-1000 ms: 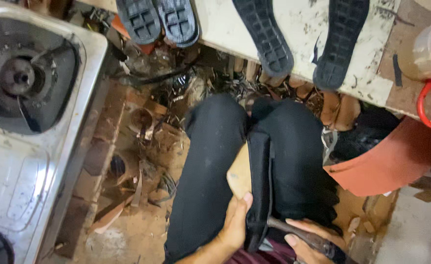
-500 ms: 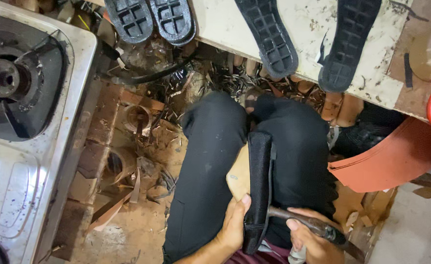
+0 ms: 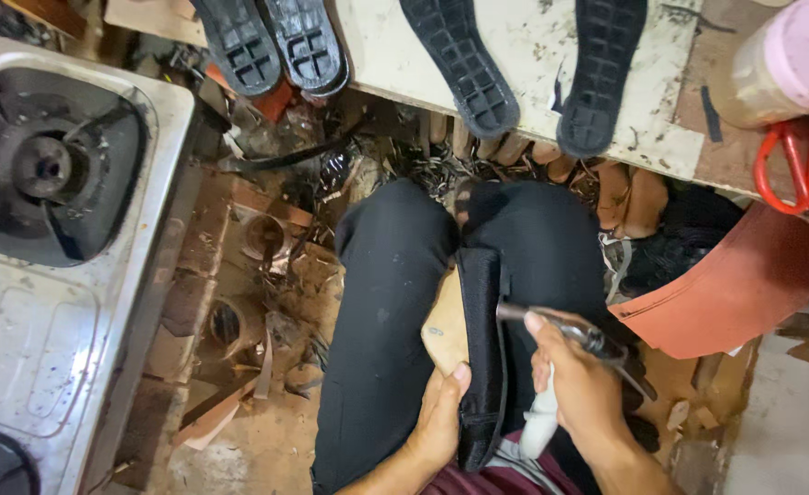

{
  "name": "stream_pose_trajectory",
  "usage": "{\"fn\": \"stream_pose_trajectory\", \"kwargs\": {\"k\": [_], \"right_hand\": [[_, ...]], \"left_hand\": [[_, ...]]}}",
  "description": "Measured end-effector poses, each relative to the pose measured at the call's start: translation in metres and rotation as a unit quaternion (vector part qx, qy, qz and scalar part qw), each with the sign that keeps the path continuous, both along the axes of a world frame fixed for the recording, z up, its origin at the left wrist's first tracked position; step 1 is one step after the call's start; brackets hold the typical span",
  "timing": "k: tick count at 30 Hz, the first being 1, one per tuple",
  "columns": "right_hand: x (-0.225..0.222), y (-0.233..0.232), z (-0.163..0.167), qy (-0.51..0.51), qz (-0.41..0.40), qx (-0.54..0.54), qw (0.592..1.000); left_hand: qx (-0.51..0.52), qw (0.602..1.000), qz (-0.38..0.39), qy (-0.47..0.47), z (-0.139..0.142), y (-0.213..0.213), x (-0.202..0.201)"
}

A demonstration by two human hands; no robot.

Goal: The person sits on the floor holding a black shoe upper over a wooden last on their lap, hammers and presses the upper, applies pink adhesive to a rubber sole, then presses and aligns the sole onto the shoe and places the finished shoe on a wooden shelf rack with other completed shoes.

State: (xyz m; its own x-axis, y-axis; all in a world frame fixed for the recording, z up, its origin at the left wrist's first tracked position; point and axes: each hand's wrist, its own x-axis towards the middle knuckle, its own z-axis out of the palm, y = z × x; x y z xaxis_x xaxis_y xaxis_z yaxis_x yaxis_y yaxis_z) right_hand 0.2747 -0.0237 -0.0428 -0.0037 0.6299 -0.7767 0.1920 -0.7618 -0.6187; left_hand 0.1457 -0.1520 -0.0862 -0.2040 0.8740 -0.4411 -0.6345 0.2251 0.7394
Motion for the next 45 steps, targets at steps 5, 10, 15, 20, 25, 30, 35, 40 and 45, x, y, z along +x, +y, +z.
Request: {"fn": "stream_pose_trajectory", "kwargs": {"k": [5,10,15,20,25,30,35,40,45], "right_hand": [[0.019,0.009,0.032,0.174,-0.040,-0.004,0.984],[0.052,-0.009,0.042,0.172,0.048,0.044,0.983],[0.059,-0.010,0.017,0.197,0.032,0.021,0.980],[0.059,0.003,0.012,0.204,-0.022,-0.026,0.978],[0.030,0.009,0.029,0.085,0.158,0.152,0.972],[0.021,0.027,0.030,-0.014,0.237,0.086,0.968],[0.046,0.041,0.002,0.063,0.164,-0.002,0.984],[0.062,0.043,-0.016,0.391,0.065,-0.038,0.917],[0.039,0.046,-0.003,0.122,0.134,0.029,0.983]], "left_hand": [[0.043,0.995,-0.075,0.052,0.034,-0.008,-0.011],[0.129,0.977,-0.070,-0.155,0.044,0.039,-0.072],[0.028,0.995,-0.078,-0.062,0.029,0.081,-0.074],[0.005,0.993,-0.085,-0.078,0.025,0.087,-0.077],[0.000,0.995,-0.097,-0.020,0.024,0.096,-0.081],[0.002,0.993,-0.114,0.015,0.022,0.108,-0.090],[-0.011,0.988,-0.153,0.002,0.025,0.117,-0.101],[0.007,0.988,-0.149,-0.026,0.025,0.113,-0.103],[-0.021,0.986,-0.165,-0.013,0.019,0.112,-0.099]]}}
